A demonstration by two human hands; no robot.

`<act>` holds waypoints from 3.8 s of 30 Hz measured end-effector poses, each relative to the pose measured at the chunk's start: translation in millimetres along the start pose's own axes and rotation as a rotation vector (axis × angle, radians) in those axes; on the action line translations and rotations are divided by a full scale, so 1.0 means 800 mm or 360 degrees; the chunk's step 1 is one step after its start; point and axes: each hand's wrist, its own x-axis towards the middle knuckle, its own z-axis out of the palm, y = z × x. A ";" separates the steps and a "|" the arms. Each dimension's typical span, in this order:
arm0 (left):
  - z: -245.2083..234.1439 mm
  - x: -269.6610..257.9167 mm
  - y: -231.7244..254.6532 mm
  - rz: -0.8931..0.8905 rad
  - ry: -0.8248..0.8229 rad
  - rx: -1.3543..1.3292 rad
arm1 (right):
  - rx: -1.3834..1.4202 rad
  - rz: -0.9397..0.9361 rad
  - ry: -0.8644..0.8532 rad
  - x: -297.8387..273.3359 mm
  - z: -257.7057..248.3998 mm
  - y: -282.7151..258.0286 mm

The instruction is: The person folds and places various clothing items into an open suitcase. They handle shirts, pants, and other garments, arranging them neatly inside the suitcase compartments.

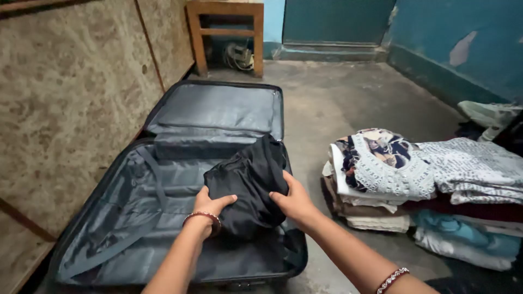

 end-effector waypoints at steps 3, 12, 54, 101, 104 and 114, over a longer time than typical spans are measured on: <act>0.010 -0.017 0.019 0.0065 0.0013 0.0012 | 0.0095 0.0082 0.0033 -0.012 -0.009 -0.023; 0.045 -0.048 0.080 0.0187 0.0001 -0.0056 | 0.0142 -0.0082 0.0115 -0.032 -0.049 -0.092; 0.103 -0.069 -0.007 -0.0834 -0.0757 -0.0304 | 0.0142 0.1041 0.0241 -0.088 -0.112 -0.031; 0.456 -0.078 0.103 0.0885 -0.0402 0.1275 | -0.2269 0.0159 0.0780 -0.073 -0.368 -0.017; 0.454 -0.076 0.101 0.0912 -0.0407 0.1208 | -0.2244 0.0183 0.0793 -0.069 -0.366 -0.020; 0.388 -0.052 0.076 0.0979 -0.0222 0.1044 | -0.1901 -0.0687 0.0894 -0.083 -0.287 -0.078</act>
